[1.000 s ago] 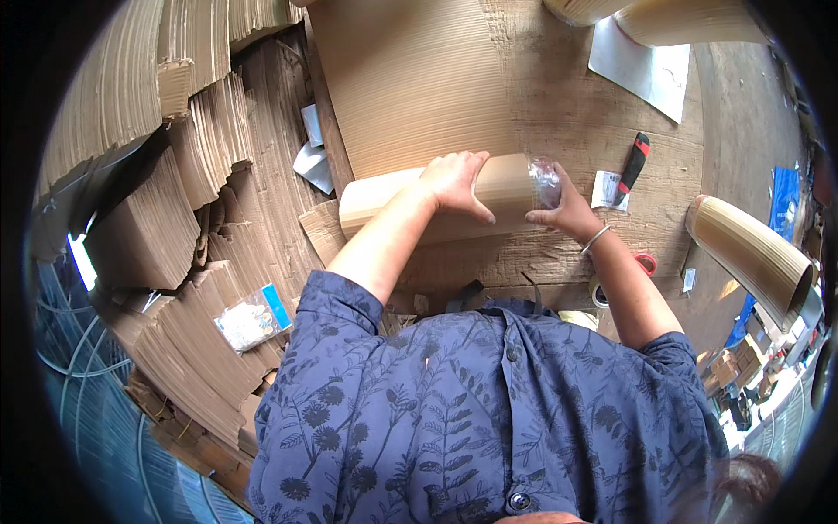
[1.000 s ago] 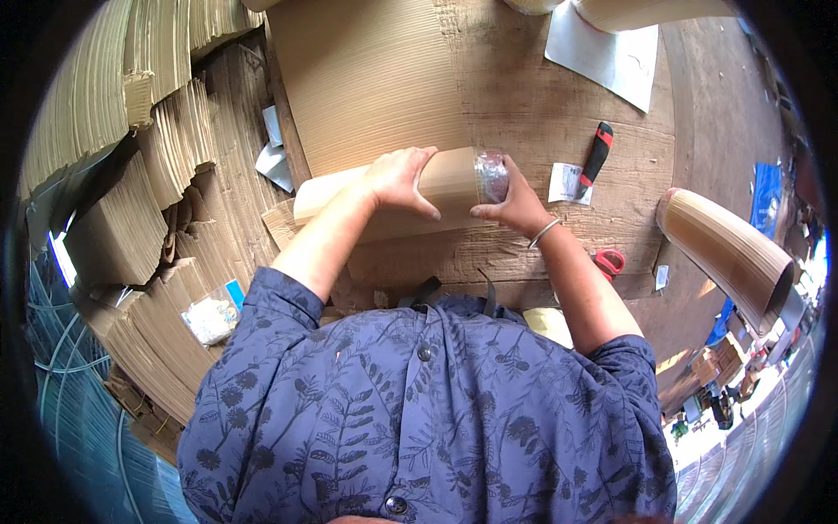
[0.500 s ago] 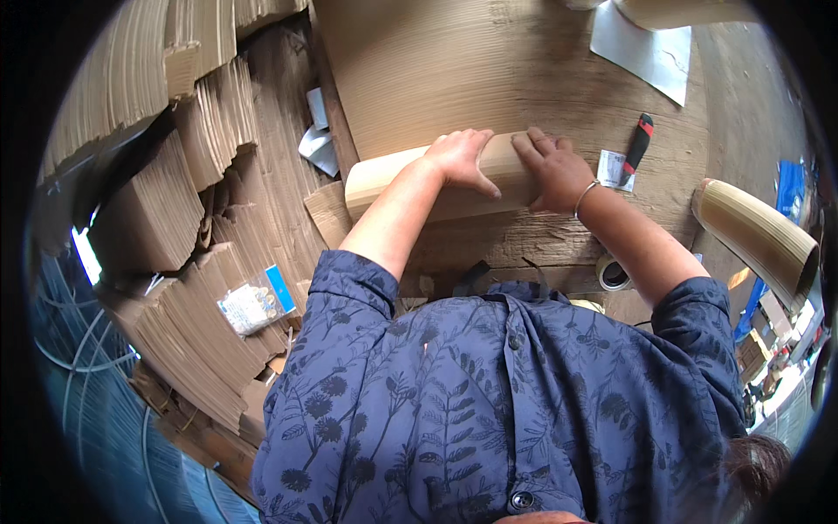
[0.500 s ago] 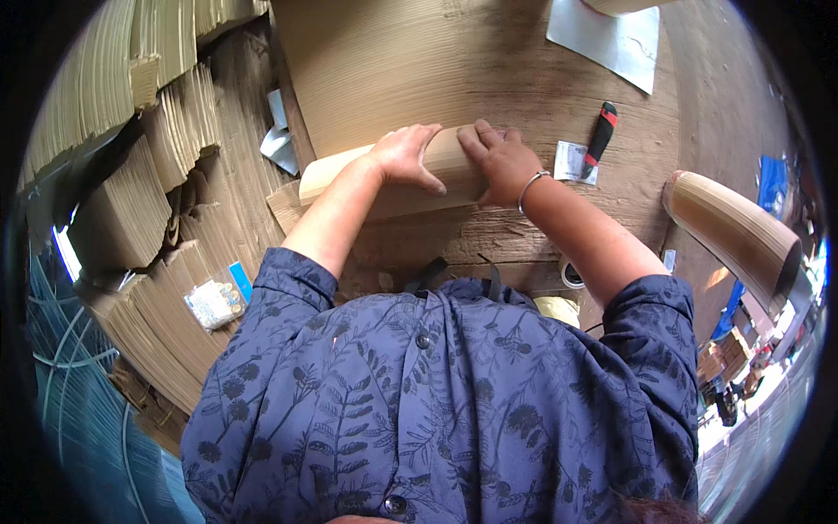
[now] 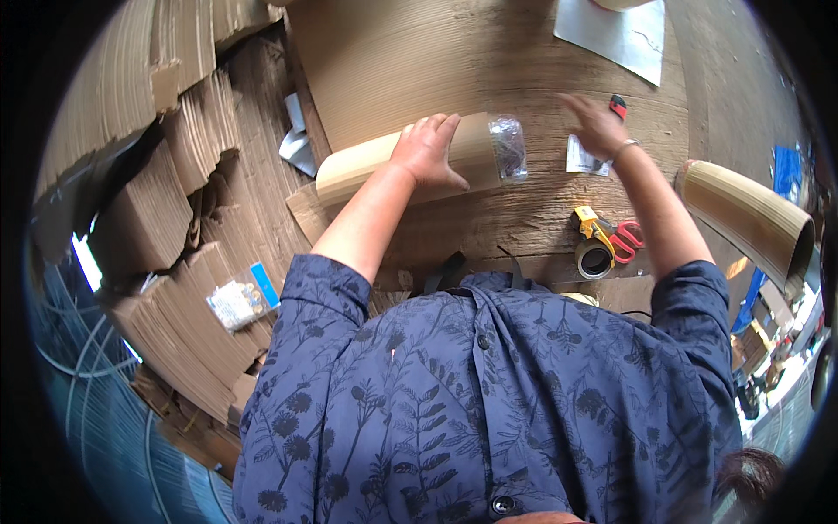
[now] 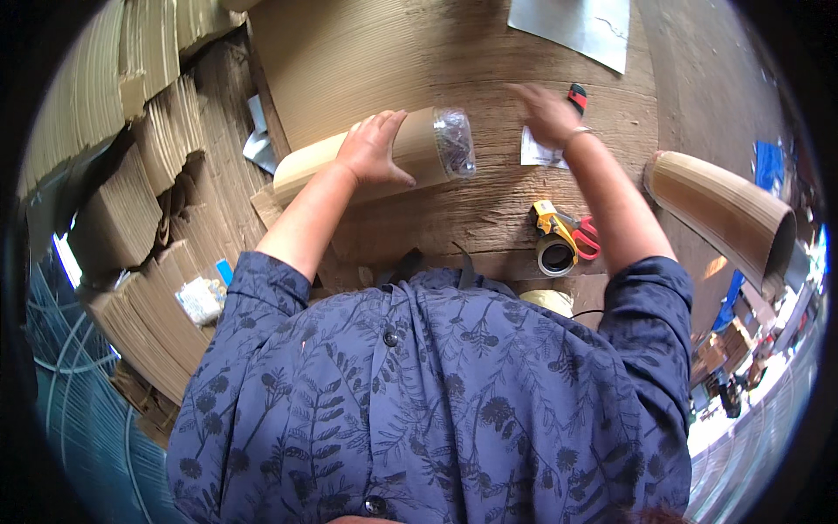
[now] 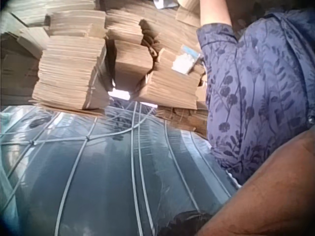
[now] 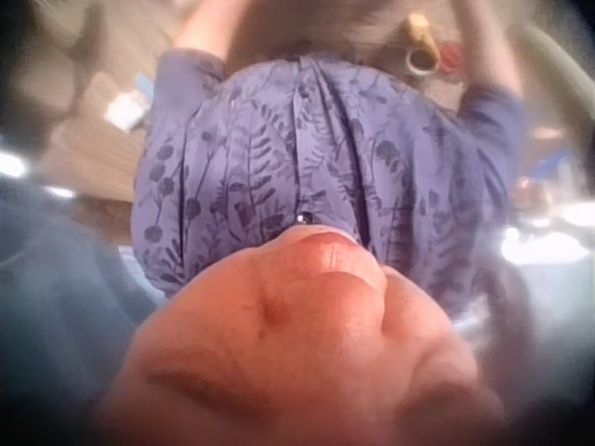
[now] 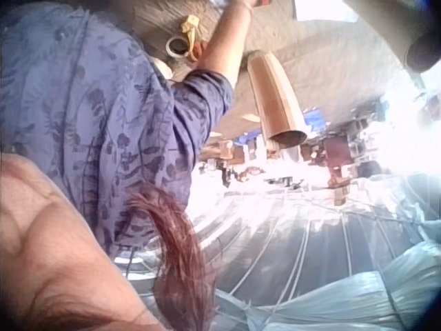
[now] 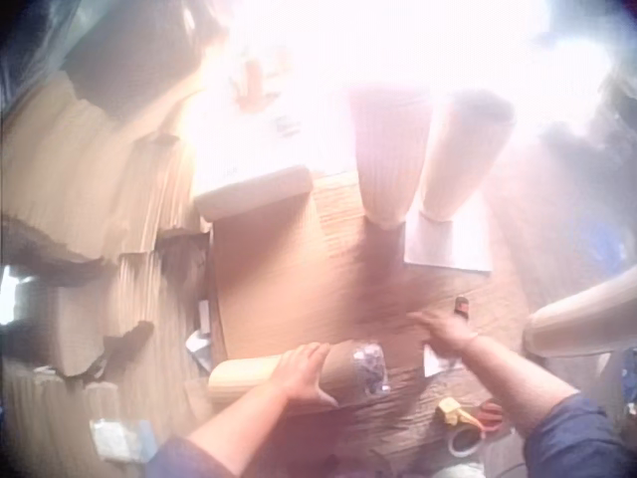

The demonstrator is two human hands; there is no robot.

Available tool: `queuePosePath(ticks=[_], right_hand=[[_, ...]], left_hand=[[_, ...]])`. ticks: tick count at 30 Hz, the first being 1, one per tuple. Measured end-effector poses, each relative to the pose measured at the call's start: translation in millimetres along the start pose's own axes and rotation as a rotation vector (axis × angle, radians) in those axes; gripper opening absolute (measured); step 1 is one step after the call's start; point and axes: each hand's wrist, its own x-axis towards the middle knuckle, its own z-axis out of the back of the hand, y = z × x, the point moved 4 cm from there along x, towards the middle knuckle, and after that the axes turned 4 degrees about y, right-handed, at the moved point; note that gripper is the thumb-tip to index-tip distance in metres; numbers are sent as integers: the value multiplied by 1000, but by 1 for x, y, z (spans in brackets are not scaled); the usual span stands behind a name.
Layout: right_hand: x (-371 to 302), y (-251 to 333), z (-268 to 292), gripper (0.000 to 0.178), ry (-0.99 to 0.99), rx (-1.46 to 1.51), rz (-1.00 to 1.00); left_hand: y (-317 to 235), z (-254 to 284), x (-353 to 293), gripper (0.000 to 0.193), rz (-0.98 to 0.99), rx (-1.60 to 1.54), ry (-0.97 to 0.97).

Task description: The person assembles cylindrical cardboard planters by rolling corrugated sheets around a plastic bottle, securing them with a tape gun, and inserting the bottle into the center. They repeat this process for multiple units, placing finished planters on the work surface.

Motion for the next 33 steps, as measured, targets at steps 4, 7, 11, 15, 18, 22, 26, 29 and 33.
queuePosePath(ticks=[4,7,11,15,18,22,26,29,33], right_hand=[[-20,-76,-30,47,-187,-724,112],[-18,-98,-45,39,-230,-727,232],[-32,-108,-29,38,-118,-703,283],[-53,-97,16,46,-250,-396,155],[-48,-55,42,43,-388,14,170],[22,63,37,45,-53,746,204],[62,225,12,43,158,-31,501],[92,296,-43,49,185,-353,583],[105,342,-70,59,307,-495,643]], left_hand=[[1,4,7,119,-16,-35,48],[-1,10,4,118,16,-53,79],[-3,2,-1,117,23,1,36],[-8,-1,-13,115,32,-17,-12],[-14,-7,-21,114,43,-29,-44],[-18,-17,-31,114,43,41,-86],[-26,-19,-44,110,47,116,-72],[-23,-28,-51,107,7,89,-102],[-24,-39,-50,97,-17,5,-97]])
